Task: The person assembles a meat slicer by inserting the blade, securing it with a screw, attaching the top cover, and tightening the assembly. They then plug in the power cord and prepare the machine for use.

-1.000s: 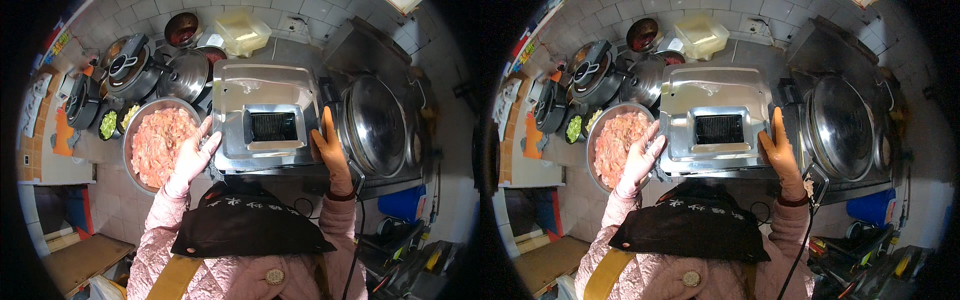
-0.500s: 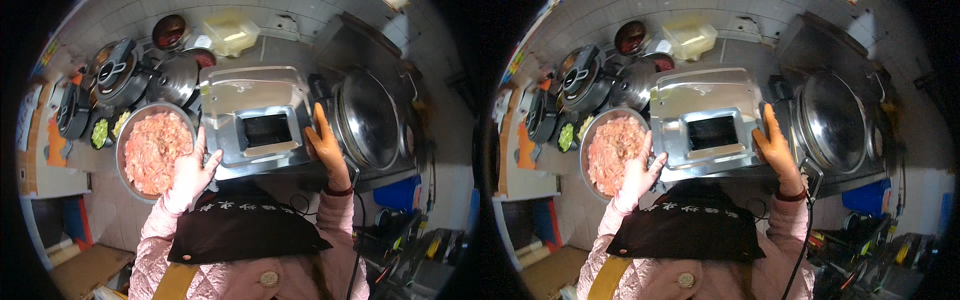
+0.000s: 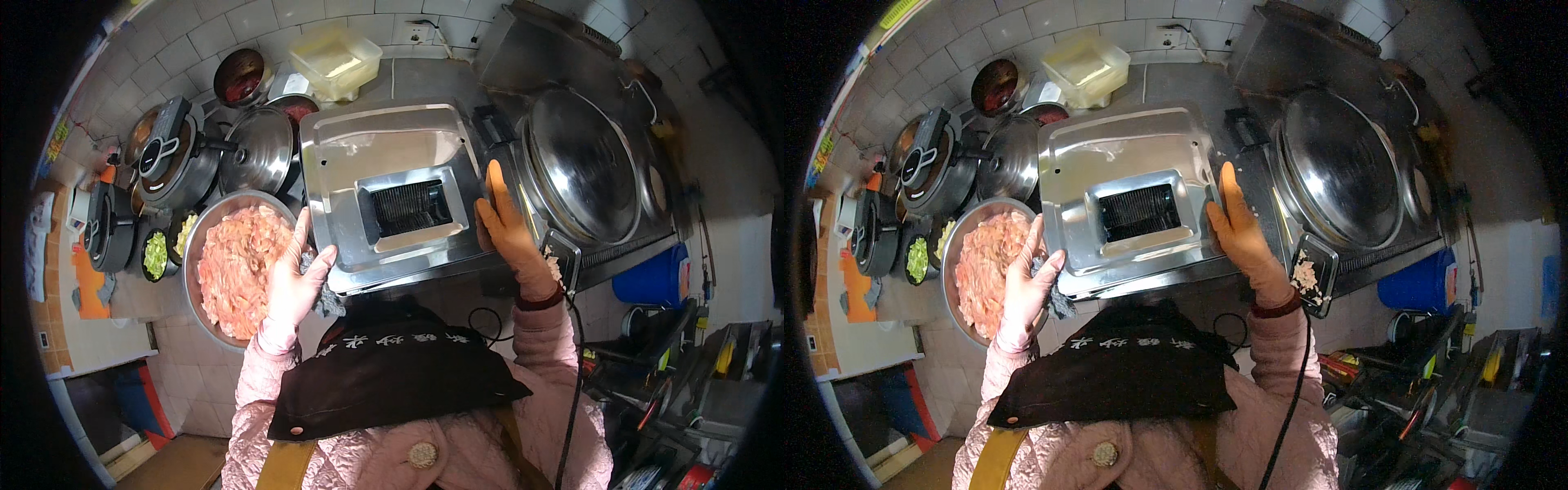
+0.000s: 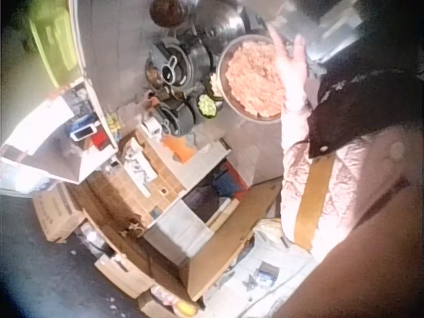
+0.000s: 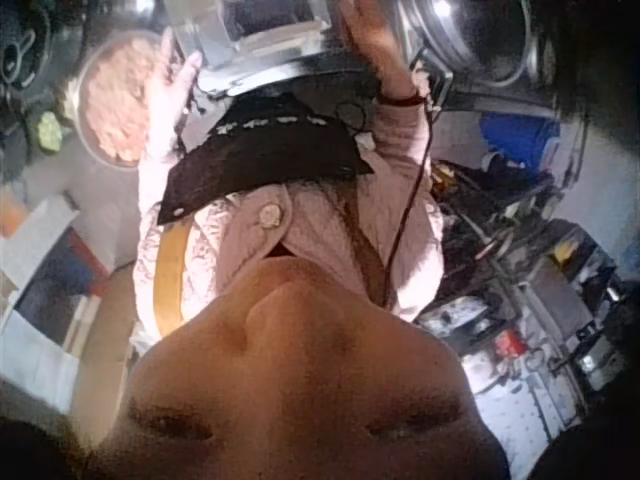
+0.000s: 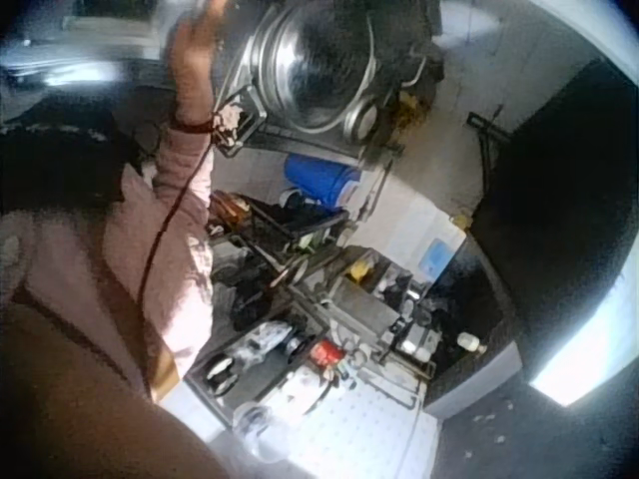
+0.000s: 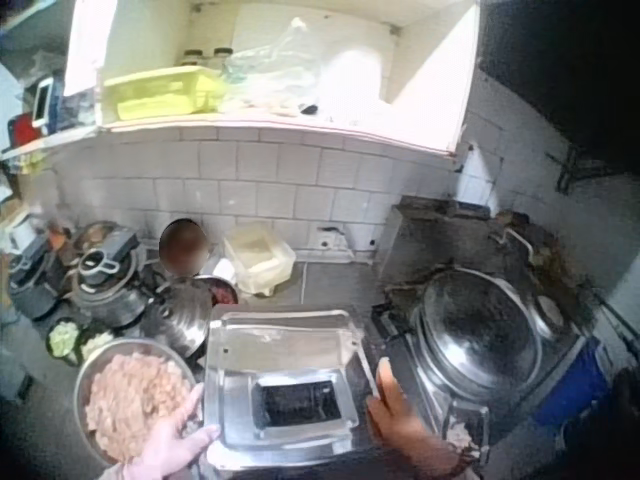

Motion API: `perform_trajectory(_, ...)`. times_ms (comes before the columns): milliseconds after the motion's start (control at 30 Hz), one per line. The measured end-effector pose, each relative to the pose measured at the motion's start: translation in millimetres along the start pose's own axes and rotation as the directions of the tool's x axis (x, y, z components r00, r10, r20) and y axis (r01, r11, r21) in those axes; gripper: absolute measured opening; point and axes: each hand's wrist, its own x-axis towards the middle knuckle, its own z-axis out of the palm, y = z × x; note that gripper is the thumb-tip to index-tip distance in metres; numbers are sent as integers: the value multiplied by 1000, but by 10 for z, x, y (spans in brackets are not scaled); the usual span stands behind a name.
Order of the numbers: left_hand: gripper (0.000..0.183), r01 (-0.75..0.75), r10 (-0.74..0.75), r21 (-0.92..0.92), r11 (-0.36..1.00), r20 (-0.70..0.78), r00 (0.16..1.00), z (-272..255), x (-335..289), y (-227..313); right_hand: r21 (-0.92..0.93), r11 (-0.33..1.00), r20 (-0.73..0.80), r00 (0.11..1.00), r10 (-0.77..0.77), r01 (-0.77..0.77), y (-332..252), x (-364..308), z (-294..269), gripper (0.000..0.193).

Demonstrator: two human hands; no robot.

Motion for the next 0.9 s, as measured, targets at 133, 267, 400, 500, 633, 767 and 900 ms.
perform_trajectory(133, 76, -66, 66, 41, 997, -8, 998, 43, -33, 35, -19, 998, -16, 998, -53, 53, 9, 7, 37, 61)
perform_trajectory(267, 78, -12, 11, 58, 998, 21, 1000, 44, -83, 77, -3, 1000, 116, 993, -2, 2, 41, 66, -19, 70)
perform_trajectory(400, 78, -19, 19, 19, 1000, 18, 1000, 38, -82, 85, 36, 993, 130, 986, 103, -108, -30, 79, -14, 68)
perform_trajectory(500, 77, 94, -97, 124, 988, 16, 995, 16, -90, 75, 94, 988, 169, 980, 109, -126, -90, 78, -38, 73)
perform_trajectory(633, 75, 82, -78, -81, 993, 41, 996, 23, -78, 43, 34, 999, 140, 990, -2, -3, -64, 83, -33, 75)
perform_trajectory(767, 74, 144, -138, -101, 984, 56, 989, 18, -73, 53, 12, 998, 101, 993, -61, 60, -6, 97, 20, 70)
perform_trajectory(900, 73, 123, -121, -131, 984, 28, 992, 10, -81, 97, -14, 996, 133, 987, -88, 91, -88, 135, -42, 73)
